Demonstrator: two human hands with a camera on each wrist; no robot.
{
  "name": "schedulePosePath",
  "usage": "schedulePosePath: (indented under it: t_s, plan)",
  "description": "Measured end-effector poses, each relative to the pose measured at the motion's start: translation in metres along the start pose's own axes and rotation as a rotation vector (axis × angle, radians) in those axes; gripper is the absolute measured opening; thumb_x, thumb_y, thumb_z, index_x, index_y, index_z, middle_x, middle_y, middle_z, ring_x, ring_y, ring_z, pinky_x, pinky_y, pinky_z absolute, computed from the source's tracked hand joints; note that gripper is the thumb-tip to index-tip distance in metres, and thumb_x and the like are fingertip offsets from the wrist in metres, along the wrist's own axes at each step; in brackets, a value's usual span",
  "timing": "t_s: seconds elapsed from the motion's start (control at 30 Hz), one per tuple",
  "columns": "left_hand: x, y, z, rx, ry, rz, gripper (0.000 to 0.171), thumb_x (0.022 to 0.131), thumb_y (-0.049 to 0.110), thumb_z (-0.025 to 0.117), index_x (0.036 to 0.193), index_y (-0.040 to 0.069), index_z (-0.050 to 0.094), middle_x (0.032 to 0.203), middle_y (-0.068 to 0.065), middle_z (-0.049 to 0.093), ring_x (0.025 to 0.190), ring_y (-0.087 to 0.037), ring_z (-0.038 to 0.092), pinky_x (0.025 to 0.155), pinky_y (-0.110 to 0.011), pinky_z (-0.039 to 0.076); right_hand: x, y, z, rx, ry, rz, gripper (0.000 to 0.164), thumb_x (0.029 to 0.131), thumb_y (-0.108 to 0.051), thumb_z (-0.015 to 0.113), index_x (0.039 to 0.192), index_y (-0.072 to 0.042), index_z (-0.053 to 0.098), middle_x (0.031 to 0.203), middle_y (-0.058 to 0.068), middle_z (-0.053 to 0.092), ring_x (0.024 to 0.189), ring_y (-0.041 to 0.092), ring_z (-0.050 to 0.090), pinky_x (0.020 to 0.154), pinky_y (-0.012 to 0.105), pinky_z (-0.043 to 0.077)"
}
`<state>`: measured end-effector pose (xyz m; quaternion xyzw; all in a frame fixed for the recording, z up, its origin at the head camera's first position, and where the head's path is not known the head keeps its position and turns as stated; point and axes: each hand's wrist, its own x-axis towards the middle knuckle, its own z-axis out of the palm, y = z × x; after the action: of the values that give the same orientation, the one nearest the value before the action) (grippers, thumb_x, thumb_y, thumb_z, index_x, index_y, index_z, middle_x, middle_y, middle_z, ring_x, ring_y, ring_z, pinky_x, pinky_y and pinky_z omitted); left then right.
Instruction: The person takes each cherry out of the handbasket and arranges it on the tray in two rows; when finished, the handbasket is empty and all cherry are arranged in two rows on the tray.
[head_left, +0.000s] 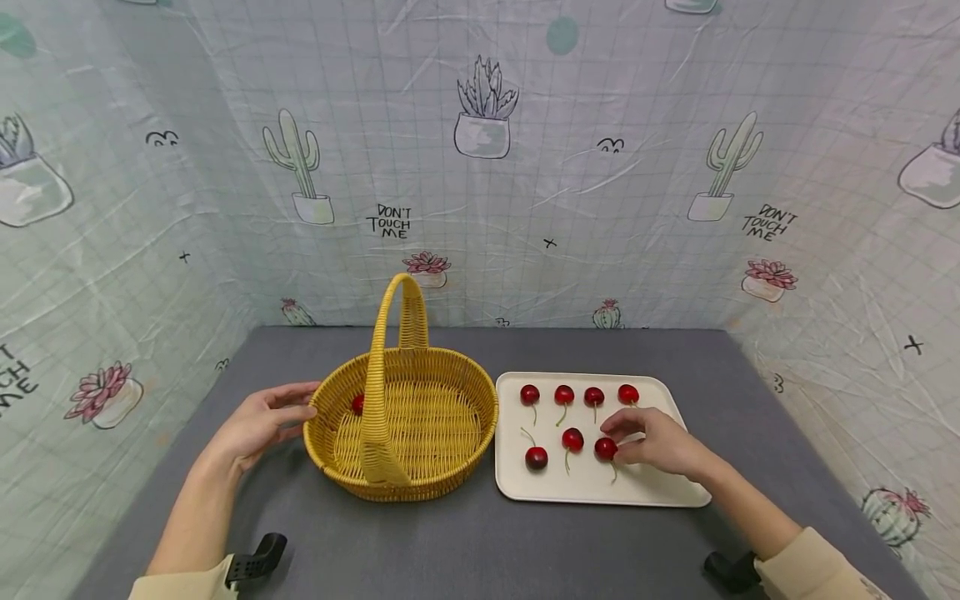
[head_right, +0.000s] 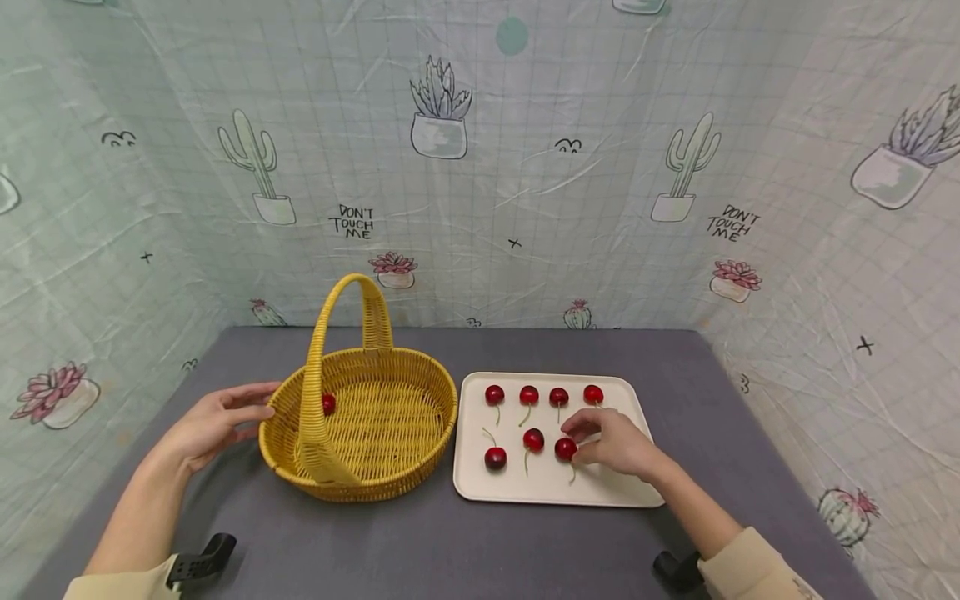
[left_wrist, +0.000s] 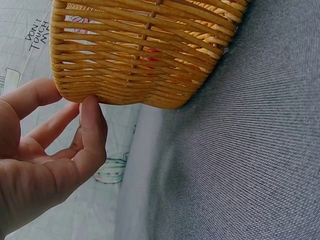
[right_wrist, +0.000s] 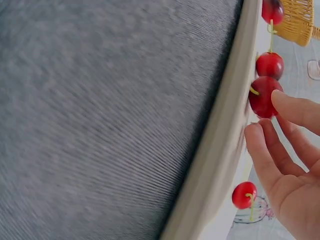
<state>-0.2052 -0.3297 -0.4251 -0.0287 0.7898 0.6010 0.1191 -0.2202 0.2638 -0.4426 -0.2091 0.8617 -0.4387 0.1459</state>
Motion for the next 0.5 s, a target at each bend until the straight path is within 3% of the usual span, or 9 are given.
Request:
schedulePosePath:
  t_s: [0.27,0.5]
  plan:
    - [-0.001,0.002,0.0,-0.005,0.003,0.005,0.066,0.101,0.016,0.068,0.156,-0.003,0.038,0.148,-0.024,0.046,0.112,-0.006,0.059,0.098,-0.041,0.055,0.005,-0.019,-0.013,-0.037,0.0,-0.017,0.034,0.089,-0.001,0.078,0.121,0.004,0.067,0.114,0.015,0.068,0.109,0.035,0.064,0.081,0.029,0.056]
    - [-0.001,0.002,0.0,0.002,0.005,0.006,0.066,0.101,0.018,0.069,0.156,-0.003,0.039,0.148,-0.023,0.046,0.112,-0.006,0.059,0.099,-0.043,0.054,0.025,-0.046,-0.019,-0.107,-0.015,-0.077,0.031,0.089,-0.002,0.079,0.118,-0.002,0.07,0.112,0.012,0.069,0.109,0.038,0.064,0.082,0.031,0.057]
